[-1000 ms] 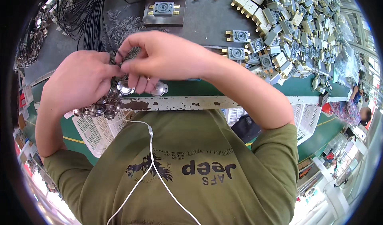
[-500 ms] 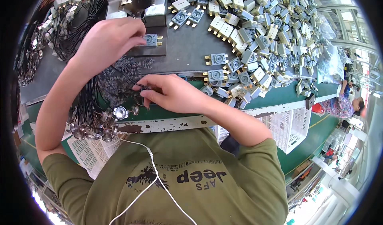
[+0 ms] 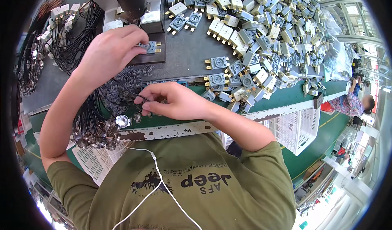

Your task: Assembling small electronic components using a pneumatic screwdriver on a production line.

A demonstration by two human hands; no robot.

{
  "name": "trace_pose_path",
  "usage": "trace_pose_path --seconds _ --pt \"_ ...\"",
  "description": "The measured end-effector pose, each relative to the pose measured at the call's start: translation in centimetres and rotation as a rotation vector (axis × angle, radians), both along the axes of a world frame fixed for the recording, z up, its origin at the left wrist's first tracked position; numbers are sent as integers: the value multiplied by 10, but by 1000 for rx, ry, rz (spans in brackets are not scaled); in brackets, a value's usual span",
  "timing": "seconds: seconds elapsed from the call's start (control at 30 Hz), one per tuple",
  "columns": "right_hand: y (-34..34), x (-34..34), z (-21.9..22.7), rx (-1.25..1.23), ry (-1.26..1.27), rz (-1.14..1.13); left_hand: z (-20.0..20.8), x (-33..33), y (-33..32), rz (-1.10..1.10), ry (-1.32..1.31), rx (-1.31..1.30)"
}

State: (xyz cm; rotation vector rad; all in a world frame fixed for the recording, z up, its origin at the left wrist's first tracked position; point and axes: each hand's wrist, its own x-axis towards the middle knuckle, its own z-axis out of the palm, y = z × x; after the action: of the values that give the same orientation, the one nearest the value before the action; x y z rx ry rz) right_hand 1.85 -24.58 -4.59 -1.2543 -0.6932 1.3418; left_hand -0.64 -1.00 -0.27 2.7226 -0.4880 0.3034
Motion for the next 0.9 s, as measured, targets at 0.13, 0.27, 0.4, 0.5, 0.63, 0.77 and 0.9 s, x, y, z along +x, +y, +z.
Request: trace_pose_path --seconds 0.13,0.27,0.4,0.5,0.63,0.77,0.9 --pt "-13 18 0 131 314 -118 31 -21 7 -122 271 -210" --pt "3 58 21 -5 -565 90 17 -43 11 -165 314 -158" --pt "5 57 28 19 -1159 50 16 -47 15 -60 284 -26" --pt "-13 50 10 106 -449 -345 18 -44 10 7 226 -29" --pt "-21 42 25 119 -374 -372 21 -42 -8 -39 -2 -51" --pt "-17 45 32 -10 -251 -254 24 -43 -3 -68 23 -49" --pt "-11 43 20 94 -76 -235 38 -45 4 -47 94 -32"
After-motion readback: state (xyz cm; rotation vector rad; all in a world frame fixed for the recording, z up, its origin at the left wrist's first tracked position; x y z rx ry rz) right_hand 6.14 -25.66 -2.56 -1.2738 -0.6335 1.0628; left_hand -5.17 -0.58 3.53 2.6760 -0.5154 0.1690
